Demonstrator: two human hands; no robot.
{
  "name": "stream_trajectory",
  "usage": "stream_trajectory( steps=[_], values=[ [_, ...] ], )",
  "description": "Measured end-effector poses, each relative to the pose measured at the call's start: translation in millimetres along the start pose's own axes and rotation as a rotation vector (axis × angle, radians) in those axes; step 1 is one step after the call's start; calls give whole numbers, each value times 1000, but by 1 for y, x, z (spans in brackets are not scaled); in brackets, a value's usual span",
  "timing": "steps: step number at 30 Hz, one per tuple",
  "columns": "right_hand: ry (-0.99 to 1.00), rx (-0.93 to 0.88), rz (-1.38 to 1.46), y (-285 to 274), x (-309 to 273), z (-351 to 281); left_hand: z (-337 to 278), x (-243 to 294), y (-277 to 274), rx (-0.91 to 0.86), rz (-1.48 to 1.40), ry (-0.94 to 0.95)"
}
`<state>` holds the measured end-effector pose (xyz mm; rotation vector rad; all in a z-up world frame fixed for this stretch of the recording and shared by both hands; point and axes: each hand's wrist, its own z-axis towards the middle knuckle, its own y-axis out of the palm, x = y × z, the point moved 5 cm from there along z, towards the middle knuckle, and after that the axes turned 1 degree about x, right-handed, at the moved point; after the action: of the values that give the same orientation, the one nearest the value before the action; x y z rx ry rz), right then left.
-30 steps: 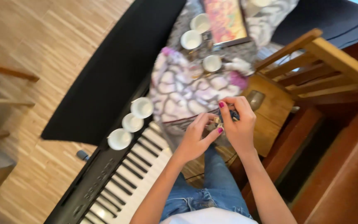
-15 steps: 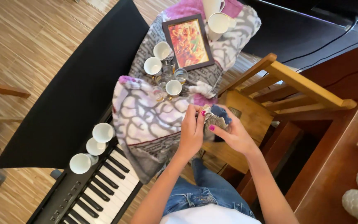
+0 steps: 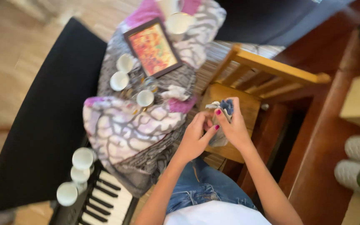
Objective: Cleaning various glassware items and wiping down the bar shelf area.
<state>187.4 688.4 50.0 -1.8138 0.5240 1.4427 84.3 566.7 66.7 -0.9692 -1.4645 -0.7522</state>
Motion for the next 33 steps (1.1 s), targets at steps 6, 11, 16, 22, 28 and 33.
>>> stream_trajectory(
  steps=[6,11,16,22,28,33],
  values=[
    [172,87,251,-44,9,-51,15,3,50,-232,42,235],
    [35,445,9,-87,4,-116,3,-34,123,-577,-108,204],
    [78,788,-249,-127,-5,-199,-41,-34,196,-801,-58,-15],
    [313,907,73,-155,43,-287,-92,-26,261,-928,95,24],
    [263,969,35,-185,52,-352,-126,-50,325,-1004,-74,-11],
    [93,906,464,-193,80,-389,-157,-21,343,-1052,-93,-98]
  ],
)
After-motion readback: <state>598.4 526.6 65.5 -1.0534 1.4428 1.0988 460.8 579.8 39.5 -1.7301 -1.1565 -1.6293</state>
